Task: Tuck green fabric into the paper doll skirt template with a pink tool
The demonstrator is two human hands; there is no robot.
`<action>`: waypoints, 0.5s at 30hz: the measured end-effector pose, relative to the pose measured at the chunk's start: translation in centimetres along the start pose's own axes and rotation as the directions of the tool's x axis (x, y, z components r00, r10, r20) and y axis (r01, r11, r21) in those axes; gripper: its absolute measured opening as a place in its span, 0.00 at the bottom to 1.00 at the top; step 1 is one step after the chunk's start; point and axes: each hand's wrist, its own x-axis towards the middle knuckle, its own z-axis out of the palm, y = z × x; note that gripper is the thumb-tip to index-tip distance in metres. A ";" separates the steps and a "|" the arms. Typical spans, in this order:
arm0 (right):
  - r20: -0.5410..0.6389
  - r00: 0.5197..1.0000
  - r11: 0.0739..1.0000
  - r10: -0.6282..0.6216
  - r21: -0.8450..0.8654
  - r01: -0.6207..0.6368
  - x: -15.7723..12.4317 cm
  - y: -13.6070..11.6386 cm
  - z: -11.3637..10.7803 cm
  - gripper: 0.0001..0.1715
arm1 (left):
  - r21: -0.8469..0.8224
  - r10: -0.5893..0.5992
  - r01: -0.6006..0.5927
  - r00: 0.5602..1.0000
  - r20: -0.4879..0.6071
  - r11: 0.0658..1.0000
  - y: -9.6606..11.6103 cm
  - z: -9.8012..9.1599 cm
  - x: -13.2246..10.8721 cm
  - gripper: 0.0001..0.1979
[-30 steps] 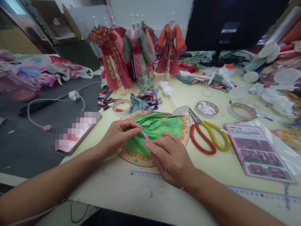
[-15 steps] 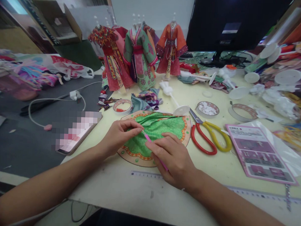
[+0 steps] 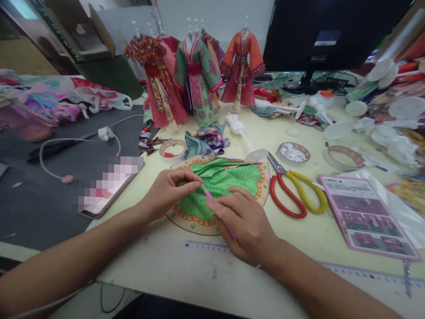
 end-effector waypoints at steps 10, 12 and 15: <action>-0.011 1.000 1.000 -0.001 0.012 0.001 0.1 0.0 0.0 0.25 | 0.025 0.013 -0.013 1.000 0.004 1.000 -0.1 -0.1 0.1 0.05; -0.016 1.000 1.000 0.000 0.017 0.001 0.1 0.0 0.0 0.25 | 0.039 0.023 -0.024 1.000 0.006 0.999 -0.1 -0.1 0.1 0.05; -0.013 1.000 1.000 0.000 0.024 0.001 0.1 -0.1 -0.1 0.24 | 0.060 0.042 -0.042 0.999 0.009 0.997 -0.1 0.0 0.1 0.04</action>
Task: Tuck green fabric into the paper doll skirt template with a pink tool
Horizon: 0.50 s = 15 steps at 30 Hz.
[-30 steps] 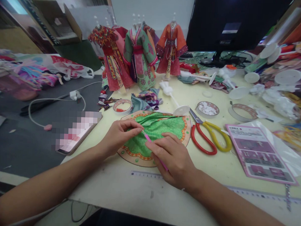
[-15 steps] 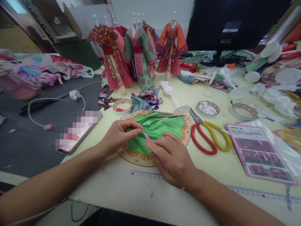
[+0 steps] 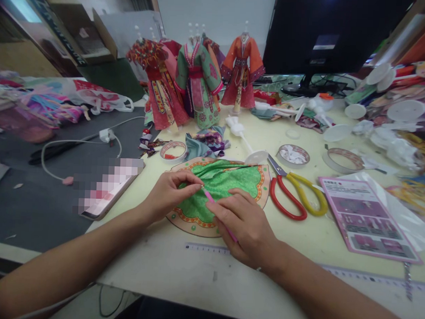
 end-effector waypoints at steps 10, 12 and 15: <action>0.036 0.999 1.000 -0.015 0.013 0.015 -0.1 -0.3 -0.3 0.19 | 0.276 0.133 -0.185 0.971 0.197 0.943 -0.4 -1.7 0.5 0.05; 0.077 0.996 0.999 -0.043 0.026 0.041 0.0 -0.6 -0.4 0.16 | 0.342 0.206 -0.325 0.917 0.340 0.882 -0.4 -2.2 0.5 0.05; 0.145 0.985 0.995 -0.091 0.054 0.084 0.1 -1.2 -0.5 0.11 | 0.391 0.228 -0.452 0.836 0.500 0.802 0.0 -2.6 0.2 0.06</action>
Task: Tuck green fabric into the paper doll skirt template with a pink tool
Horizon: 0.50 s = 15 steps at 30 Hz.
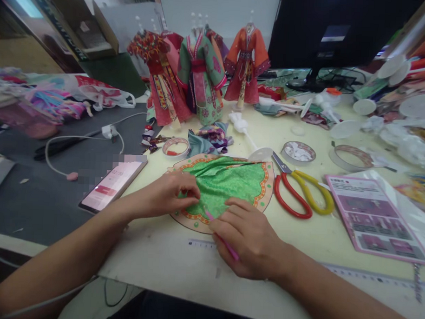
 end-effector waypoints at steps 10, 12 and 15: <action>0.106 0.993 0.998 -0.052 -0.024 0.054 -0.5 -0.5 0.8 0.08 | 0.089 0.050 -0.064 0.987 0.153 0.994 0.5 0.5 -0.1 0.08; 0.116 0.992 0.998 -0.046 -0.032 0.050 -0.6 -0.4 0.9 0.09 | 0.087 0.061 -0.074 0.987 0.147 0.993 0.5 0.6 -0.1 0.08; 0.111 0.993 0.998 -0.045 -0.035 0.049 -0.7 -0.2 1.0 0.10 | 0.084 0.068 -0.080 0.989 0.134 0.993 0.4 0.7 -0.1 0.09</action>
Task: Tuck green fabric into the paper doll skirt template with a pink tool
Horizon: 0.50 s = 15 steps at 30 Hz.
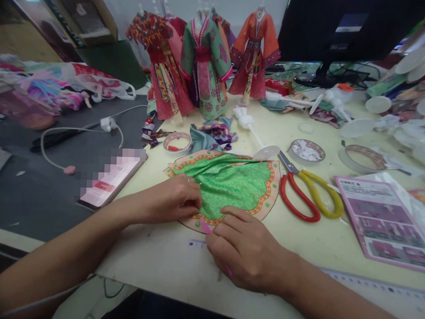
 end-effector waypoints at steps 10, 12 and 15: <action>-0.037 0.999 1.000 0.018 -0.012 -0.019 0.2 0.1 0.1 0.07 | -0.014 -0.023 0.023 1.000 0.022 1.000 0.0 0.0 0.0 0.07; -0.046 0.999 1.000 0.020 -0.009 -0.021 0.2 0.1 0.1 0.07 | -0.018 -0.026 0.027 0.999 0.030 0.999 0.1 0.0 0.1 0.06; -0.055 0.998 1.000 0.026 0.001 -0.026 0.3 0.1 0.1 0.07 | -0.015 -0.025 0.026 0.999 0.034 1.000 0.1 -0.1 0.1 0.06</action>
